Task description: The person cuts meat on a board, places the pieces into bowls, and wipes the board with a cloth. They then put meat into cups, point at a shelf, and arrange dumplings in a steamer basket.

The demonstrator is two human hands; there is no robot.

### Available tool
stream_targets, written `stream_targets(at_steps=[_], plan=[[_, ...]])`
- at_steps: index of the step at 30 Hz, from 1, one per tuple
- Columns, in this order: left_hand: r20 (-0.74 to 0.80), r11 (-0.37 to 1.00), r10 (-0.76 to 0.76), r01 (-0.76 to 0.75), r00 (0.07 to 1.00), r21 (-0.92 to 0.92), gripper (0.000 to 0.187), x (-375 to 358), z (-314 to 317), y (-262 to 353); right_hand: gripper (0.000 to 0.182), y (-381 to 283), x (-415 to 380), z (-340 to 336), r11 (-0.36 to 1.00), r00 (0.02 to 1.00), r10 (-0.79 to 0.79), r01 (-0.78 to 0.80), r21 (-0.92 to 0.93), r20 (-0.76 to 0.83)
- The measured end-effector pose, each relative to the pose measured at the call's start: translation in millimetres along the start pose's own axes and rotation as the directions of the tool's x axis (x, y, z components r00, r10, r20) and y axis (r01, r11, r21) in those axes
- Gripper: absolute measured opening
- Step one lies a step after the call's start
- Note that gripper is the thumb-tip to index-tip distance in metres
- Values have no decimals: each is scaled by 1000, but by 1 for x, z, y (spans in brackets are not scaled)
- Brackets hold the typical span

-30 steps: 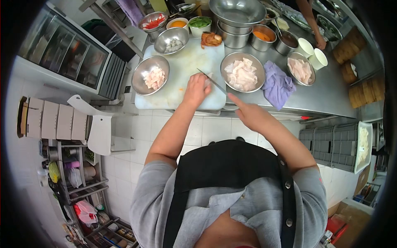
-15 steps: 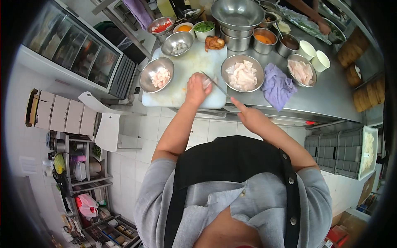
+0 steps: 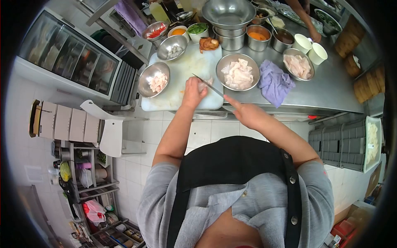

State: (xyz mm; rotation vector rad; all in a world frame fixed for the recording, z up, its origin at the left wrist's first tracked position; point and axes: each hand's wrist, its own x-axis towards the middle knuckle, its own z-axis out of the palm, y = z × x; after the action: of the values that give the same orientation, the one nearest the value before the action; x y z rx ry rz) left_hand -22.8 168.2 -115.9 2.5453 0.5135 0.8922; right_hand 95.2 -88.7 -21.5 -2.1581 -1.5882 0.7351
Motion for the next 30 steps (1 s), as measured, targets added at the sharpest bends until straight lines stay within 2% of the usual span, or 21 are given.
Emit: stream_targets(at_steps=[3,6,11,15,20,22,24,25,30], plan=[[11,1000,6,-6,1000,-1,41,1,3,0,64,-8,37,9,998,996,65,-66,16,53],[8,1000,-5,5,1000,13,40,-4,4,-1,65,-10,79,22,1000,1000,0,0,-14,-25],[-46,1000,-22,23,999,21,39,1,7,-7,66,1,37,22,1000,1000,2,-2,-24,14],[-30,999,-38,39,999,13,41,-3,6,-6,67,-3,21,18,998,998,52,-51,-32,27],[-64,997,-32,27,997,-74,50,-5,-3,-2,67,5,74,26,1000,998,-31,31,5,-50],[-137,996,-55,44,989,-78,54,-5,-4,-1,67,3,76,21,997,993,-67,70,29,-100],[-119,994,-106,102,987,-46,56,-6,-7,-1,67,2,62,16,992,982,-109,117,44,-154],[-107,990,-141,139,984,-32,57,-10,-8,0,68,0,54,10,994,987,-98,103,38,-127],[-69,996,-70,73,995,55,50,-8,-13,3,68,-11,23,-10,996,998,-58,57,-67,-6]])
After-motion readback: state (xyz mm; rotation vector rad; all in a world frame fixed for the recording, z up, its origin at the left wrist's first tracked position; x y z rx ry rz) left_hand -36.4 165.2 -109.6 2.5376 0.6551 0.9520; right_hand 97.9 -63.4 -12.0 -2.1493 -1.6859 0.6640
